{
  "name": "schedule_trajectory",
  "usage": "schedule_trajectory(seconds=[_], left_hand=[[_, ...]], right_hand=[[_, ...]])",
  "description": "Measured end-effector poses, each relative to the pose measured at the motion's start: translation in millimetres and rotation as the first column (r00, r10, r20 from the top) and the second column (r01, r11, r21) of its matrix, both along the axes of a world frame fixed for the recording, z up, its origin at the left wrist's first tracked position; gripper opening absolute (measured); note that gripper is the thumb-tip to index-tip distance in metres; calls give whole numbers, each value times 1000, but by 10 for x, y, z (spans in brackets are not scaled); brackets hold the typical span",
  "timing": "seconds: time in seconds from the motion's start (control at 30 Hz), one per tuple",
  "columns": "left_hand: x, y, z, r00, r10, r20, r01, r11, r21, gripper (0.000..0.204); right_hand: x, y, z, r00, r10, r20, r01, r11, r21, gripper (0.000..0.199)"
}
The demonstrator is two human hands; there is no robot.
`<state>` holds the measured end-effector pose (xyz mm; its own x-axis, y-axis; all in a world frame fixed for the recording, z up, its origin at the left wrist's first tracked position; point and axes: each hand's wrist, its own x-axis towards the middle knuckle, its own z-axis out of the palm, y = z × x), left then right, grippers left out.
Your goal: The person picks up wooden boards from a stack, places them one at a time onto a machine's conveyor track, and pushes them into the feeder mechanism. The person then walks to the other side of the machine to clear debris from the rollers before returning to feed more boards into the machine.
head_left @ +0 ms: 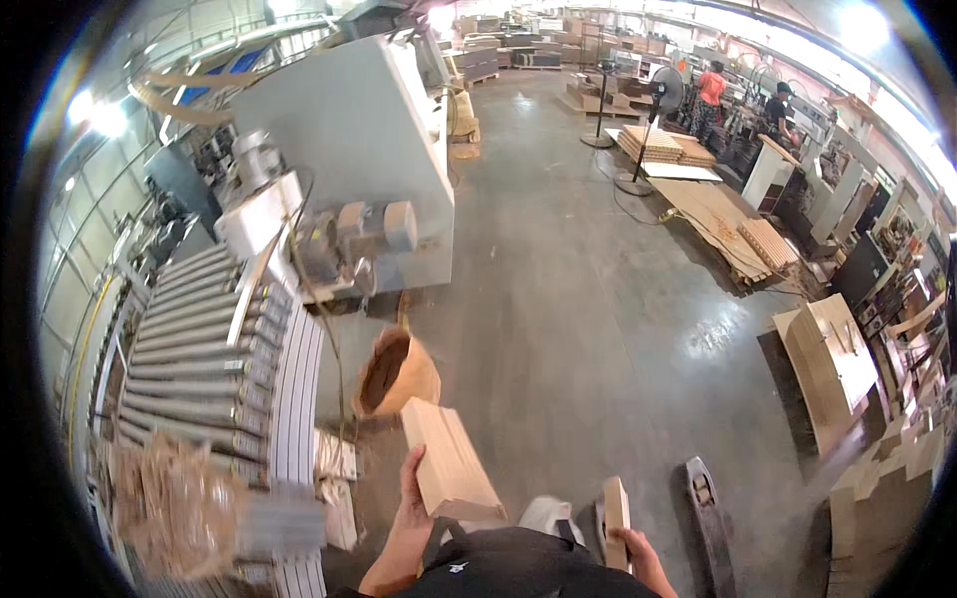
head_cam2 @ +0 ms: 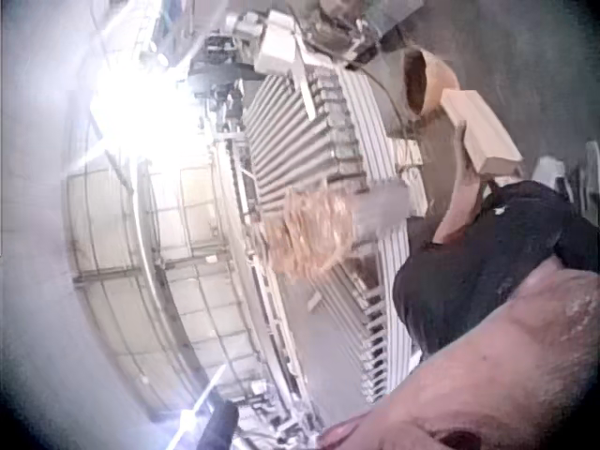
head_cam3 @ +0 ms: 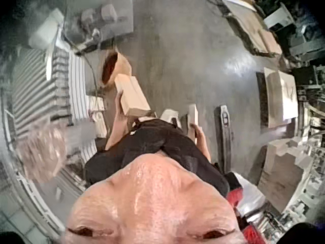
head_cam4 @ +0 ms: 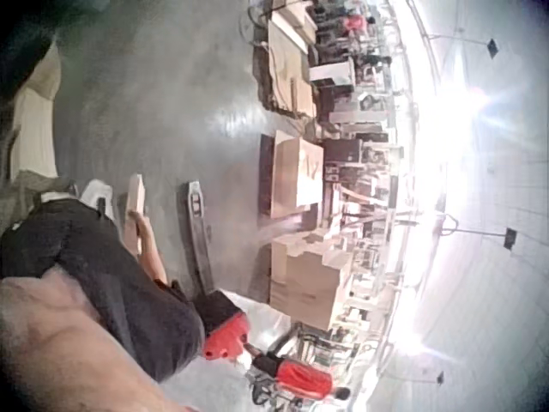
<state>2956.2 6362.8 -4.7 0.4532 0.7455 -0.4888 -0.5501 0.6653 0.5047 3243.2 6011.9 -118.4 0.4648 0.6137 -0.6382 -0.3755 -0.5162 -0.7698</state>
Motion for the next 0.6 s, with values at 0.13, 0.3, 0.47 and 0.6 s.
schedule_trajectory(seconds=[0.13, 0.3, 0.47, 0.6], left_hand=[[1155, 1521, -63, 995, -58, 79, 54, 997, 52, 62], [2483, 3192, -293, 984, -80, 159, 63, 992, 106, 63], [3649, 4341, 226, 999, 36, 35, -43, 972, 230, 64], [4247, 5593, -5, 991, 133, 33, -135, 989, 61, 66]], right_hand=[[526, 954, -306, 995, 67, -70, -73, 994, -81, 54], [1800, 2531, -526, 990, 114, -79, -124, 983, -138, 52], [3303, 3911, -482, 985, 142, -101, -157, 976, -150, 50], [4702, 5328, -572, 970, 123, -211, -135, 990, -45, 48]])
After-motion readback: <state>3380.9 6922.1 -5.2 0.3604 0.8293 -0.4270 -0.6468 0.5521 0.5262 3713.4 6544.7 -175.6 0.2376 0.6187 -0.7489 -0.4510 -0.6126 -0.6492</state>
